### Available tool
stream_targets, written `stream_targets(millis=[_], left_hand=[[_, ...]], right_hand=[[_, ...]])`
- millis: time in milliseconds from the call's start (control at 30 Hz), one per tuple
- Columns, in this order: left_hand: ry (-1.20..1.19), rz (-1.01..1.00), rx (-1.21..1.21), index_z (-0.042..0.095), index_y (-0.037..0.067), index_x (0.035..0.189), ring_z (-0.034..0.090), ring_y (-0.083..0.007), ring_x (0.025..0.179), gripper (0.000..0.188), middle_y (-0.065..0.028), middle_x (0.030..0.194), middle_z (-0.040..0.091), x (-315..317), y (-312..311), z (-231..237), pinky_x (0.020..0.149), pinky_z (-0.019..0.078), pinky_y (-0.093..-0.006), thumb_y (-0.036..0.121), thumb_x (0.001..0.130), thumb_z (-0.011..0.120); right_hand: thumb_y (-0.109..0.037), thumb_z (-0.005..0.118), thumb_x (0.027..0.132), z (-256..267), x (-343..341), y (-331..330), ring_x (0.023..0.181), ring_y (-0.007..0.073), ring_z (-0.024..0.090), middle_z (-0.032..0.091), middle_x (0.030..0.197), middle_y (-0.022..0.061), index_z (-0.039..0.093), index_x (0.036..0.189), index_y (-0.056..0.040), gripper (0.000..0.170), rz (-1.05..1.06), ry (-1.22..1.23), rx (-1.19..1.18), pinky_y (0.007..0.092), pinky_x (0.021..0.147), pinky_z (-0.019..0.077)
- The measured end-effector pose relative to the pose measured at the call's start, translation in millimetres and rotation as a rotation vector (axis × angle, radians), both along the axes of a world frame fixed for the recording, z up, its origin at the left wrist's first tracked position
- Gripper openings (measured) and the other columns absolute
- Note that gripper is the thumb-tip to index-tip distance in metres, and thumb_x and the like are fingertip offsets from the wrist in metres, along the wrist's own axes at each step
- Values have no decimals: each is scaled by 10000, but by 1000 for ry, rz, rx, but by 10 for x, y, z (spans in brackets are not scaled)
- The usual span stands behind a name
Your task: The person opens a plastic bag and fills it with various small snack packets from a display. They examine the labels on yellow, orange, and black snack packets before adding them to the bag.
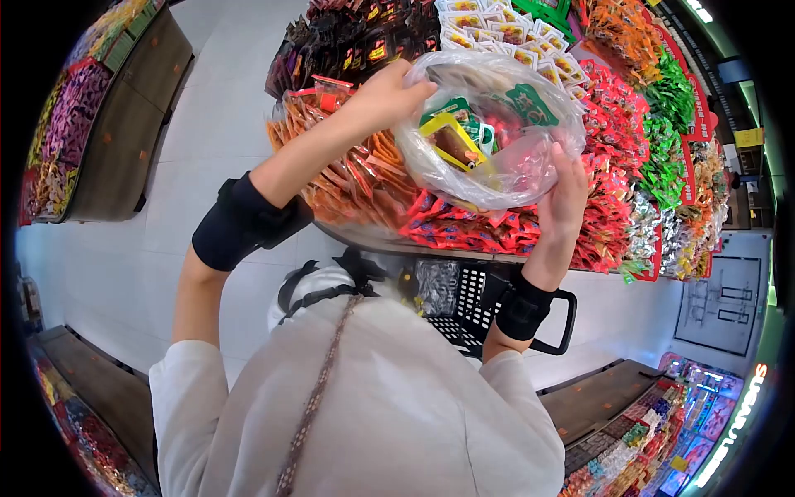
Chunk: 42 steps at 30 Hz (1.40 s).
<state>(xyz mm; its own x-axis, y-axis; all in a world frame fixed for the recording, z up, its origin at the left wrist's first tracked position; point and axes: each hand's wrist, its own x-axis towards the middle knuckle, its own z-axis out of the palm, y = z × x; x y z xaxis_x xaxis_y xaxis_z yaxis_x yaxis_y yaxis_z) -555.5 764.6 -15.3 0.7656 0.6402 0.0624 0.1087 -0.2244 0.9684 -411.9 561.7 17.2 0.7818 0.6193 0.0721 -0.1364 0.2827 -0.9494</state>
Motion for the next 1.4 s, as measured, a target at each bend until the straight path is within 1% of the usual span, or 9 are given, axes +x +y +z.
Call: stream_targets(millis=[67,167,300,467,567,800,933,1100,1400], left_hand=[[-79,96,78,487,-13,980,570,-219,787,408,-114,854,572,-13,-8,-80,687,450,-330,313,760,598],[-317,292,945,481,36,1038,532,-223,924,414,-93,968,546,-283,-282,333,819,411,-324,317,766,615],[-131,-313,1227,472,56,1087,483,-225,1017,586,-81,1033,524,-422,-657,418,865,386,-359,400,650,655],[7,-415,1288,494,72,865,538,-196,837,226,-38,818,542,-339,-854,112,763,415,-320,196,690,565],[-251,-483,1149,470,81,776,537,-171,765,120,-26,727,510,-383,-918,133,703,412,-296,134,677,514],[-247,-417,1169,528,78,896,551,-183,803,242,-28,817,564,-505,-834,253,729,418,-291,213,702,581],[-459,-305,1006,553,63,980,568,-212,833,326,-56,939,594,-885,-568,428,722,445,-309,224,711,642],[-186,-84,998,582,65,900,554,-238,792,199,-50,851,579,-1173,353,276,663,462,-307,164,734,628],[23,-472,1096,539,60,958,510,-226,906,275,-44,920,532,-796,1150,-364,761,424,-328,134,702,607]], right_hand=[[-93,555,811,-14,-18,-84,642,132,550,555,849,74,405,1135,6,371,11,-25,14,247,511,459],[-78,560,805,53,-87,-134,698,137,568,568,902,94,384,1162,7,407,-30,-114,5,256,541,474],[-62,560,807,31,-151,-92,801,128,566,571,966,113,373,1172,20,418,-46,-284,-73,249,666,467],[-84,537,832,-9,-249,-134,858,119,556,570,1005,119,362,1195,19,416,-33,-381,-66,228,738,439],[-80,514,844,128,-380,-180,830,111,563,580,986,111,373,1190,11,385,-78,-334,12,204,704,439],[-116,466,868,118,-500,-90,729,84,558,582,913,94,386,1170,12,337,-274,-345,24,179,555,443],[-128,402,880,53,-358,-256,513,36,417,534,775,75,394,1149,24,309,-350,-470,-22,145,329,276],[-110,339,874,70,-525,-402,439,70,377,470,665,63,464,1027,44,250,-561,-521,51,169,345,252],[-185,517,806,173,-1243,-472,452,156,461,513,618,111,512,793,59,245,123,-731,182,239,417,352]])
